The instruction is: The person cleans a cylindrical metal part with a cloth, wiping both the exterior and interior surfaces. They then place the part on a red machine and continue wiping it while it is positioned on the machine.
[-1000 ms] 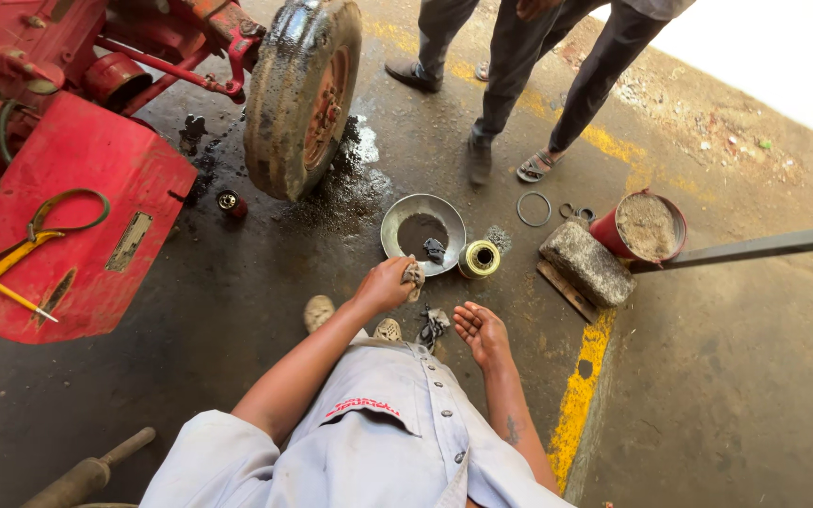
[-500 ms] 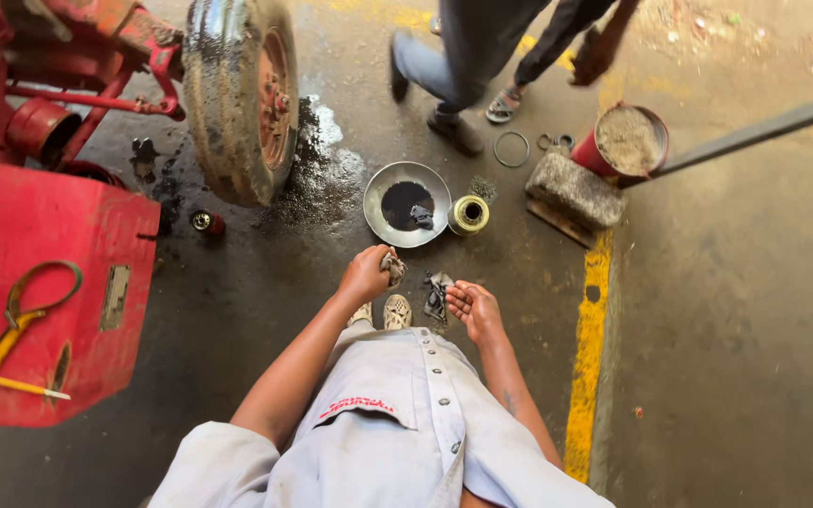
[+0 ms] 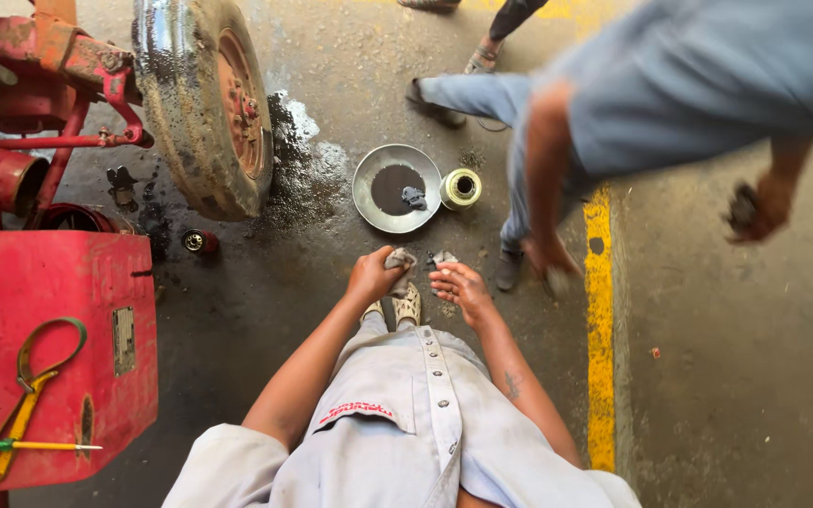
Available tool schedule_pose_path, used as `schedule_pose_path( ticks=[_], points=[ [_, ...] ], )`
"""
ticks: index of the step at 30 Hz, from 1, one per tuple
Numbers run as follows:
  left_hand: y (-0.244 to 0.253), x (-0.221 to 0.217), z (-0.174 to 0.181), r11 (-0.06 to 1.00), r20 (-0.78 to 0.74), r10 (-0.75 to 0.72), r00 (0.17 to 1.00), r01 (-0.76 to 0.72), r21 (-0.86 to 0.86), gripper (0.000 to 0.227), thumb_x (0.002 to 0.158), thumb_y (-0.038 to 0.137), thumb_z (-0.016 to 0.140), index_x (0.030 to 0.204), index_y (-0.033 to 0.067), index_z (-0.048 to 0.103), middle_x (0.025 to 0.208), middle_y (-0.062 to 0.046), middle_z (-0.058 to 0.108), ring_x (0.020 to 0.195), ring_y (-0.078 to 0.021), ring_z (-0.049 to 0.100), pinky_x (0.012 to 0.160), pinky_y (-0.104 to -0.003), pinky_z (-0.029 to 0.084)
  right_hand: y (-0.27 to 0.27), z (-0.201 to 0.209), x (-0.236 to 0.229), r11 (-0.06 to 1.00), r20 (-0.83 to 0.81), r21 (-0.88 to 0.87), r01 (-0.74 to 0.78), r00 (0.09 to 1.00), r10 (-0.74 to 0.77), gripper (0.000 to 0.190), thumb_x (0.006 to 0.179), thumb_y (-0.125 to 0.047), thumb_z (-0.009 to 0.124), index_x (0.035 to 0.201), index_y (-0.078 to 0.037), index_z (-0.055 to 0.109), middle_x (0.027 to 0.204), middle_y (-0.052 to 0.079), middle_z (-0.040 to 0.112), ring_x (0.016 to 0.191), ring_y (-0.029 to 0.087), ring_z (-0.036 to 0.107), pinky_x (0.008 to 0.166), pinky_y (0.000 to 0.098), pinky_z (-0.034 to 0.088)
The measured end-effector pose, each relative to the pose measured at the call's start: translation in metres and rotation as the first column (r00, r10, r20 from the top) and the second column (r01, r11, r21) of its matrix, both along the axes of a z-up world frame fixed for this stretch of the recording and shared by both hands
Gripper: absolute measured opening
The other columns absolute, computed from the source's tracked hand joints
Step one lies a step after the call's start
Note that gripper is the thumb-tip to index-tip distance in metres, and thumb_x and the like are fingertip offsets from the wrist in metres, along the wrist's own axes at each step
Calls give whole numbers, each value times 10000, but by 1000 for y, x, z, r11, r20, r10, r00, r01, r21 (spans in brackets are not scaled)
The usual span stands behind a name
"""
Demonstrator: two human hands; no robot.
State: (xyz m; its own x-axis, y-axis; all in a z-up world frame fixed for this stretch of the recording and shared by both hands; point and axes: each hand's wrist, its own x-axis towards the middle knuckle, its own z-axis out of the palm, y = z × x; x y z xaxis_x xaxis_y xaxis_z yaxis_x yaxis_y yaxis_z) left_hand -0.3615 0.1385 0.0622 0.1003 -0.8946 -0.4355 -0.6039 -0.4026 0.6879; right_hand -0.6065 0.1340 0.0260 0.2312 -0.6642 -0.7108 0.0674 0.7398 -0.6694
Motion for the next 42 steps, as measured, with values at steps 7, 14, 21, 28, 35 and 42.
schedule_pose_path(
  ticks=[7,14,21,28,35,42],
  points=[
    [-24,-43,-68,991,-95,12,995,1,137,488,960,522,688,1229,115,668,1069,-219,725,1012,-397,695,875,-483,553,-3,-18,33,964,-48,-235,-126,992,118,610,1025,-261,591,1555,-50,375,1554,105,453,1353,213,457,1031,346,423],
    [-55,-79,-96,815,-811,578,92,-24,579,324,1071,298,545,1293,72,613,1151,-73,680,1013,-229,651,889,-424,550,-35,-42,18,906,72,-398,147,989,-129,626,1003,-108,564,1594,-34,369,1648,113,394,1503,212,380,1215,316,292],
    [-92,-104,-141,815,-804,579,133,-70,575,393,962,59,559,1354,78,587,1234,-77,690,1089,-240,680,946,-408,571,-70,-92,-8,938,-96,-340,63,990,-101,612,938,34,631,1518,-64,465,1562,98,483,1426,183,446,1156,291,335],
    [-144,-149,-249,794,-793,601,100,-186,578,456,945,-15,570,1392,75,548,1206,-94,666,1066,-255,667,914,-425,563,-132,-195,-26,908,-67,-322,267,951,-303,559,907,-4,641,1459,-50,571,1455,116,608,1301,201,580,1090,309,446],
    [-204,-162,-416,764,-765,639,81,-188,618,407,955,24,537,1357,83,566,1207,-73,681,1083,-245,674,918,-428,576,-223,-296,-50,884,-29,-350,310,940,-341,381,990,-140,667,1357,-43,640,1300,95,706,1175,189,653,1028,311,504],
    [-251,-160,-545,796,-852,515,96,-422,434,352,974,-6,570,1326,2,583,1193,-127,689,1066,-272,671,934,-395,568,-257,-437,-82,413,-784,-620,-667,536,-313,356,875,-87,703,1229,-47,696,1224,156,727,1138,323,663,955,466,496]
  ],
)
